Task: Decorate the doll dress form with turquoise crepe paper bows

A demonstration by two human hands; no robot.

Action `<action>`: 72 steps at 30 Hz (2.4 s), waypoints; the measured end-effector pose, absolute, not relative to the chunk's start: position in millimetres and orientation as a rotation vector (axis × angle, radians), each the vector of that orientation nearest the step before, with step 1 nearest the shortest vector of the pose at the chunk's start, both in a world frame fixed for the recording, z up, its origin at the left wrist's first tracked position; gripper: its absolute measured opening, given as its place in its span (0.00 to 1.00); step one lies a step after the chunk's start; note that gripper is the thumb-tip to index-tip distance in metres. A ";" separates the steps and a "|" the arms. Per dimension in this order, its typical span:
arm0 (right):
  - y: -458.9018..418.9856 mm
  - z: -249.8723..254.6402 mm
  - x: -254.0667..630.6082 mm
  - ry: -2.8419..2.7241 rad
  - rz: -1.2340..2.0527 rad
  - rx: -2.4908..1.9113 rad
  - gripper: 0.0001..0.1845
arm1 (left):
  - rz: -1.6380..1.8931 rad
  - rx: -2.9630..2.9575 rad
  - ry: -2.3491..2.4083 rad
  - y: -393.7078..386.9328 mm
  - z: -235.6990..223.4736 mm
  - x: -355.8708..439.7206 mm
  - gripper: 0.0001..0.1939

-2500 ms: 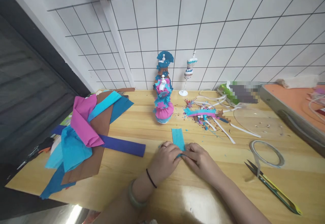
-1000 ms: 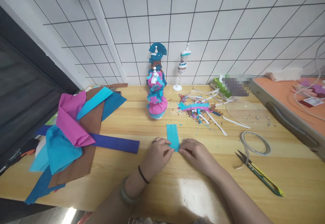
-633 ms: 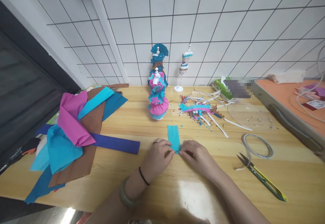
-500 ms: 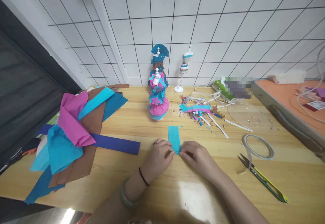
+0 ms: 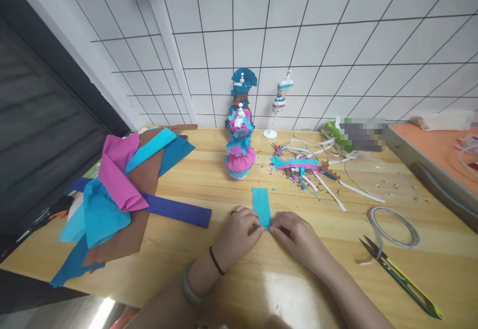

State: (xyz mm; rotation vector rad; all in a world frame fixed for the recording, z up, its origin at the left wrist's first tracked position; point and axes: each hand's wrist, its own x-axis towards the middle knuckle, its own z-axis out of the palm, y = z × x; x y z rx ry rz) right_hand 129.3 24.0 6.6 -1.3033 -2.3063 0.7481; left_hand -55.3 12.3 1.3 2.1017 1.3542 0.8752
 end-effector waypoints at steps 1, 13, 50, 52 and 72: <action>23.9 6.5 129.5 -2.305 0.752 -1.304 0.12 | 0.874 2.106 1.353 12.1 1.6 -55.3 0.03; 21.8 6.4 129.8 -2.344 0.742 -1.302 0.13 | 0.832 2.174 1.382 9.4 1.7 -55.8 0.05; 21.2 8.2 124.5 -2.279 0.670 -1.362 0.07 | 0.785 2.119 1.494 9.9 -0.8 -54.0 0.05; 21.1 8.2 124.9 -2.276 0.674 -1.351 0.08 | 0.780 2.127 1.499 10.2 -1.9 -53.5 0.05; 17.2 11.1 123.2 -2.308 0.634 -1.344 0.09 | 0.742 2.159 1.486 8.0 -0.9 -53.6 0.05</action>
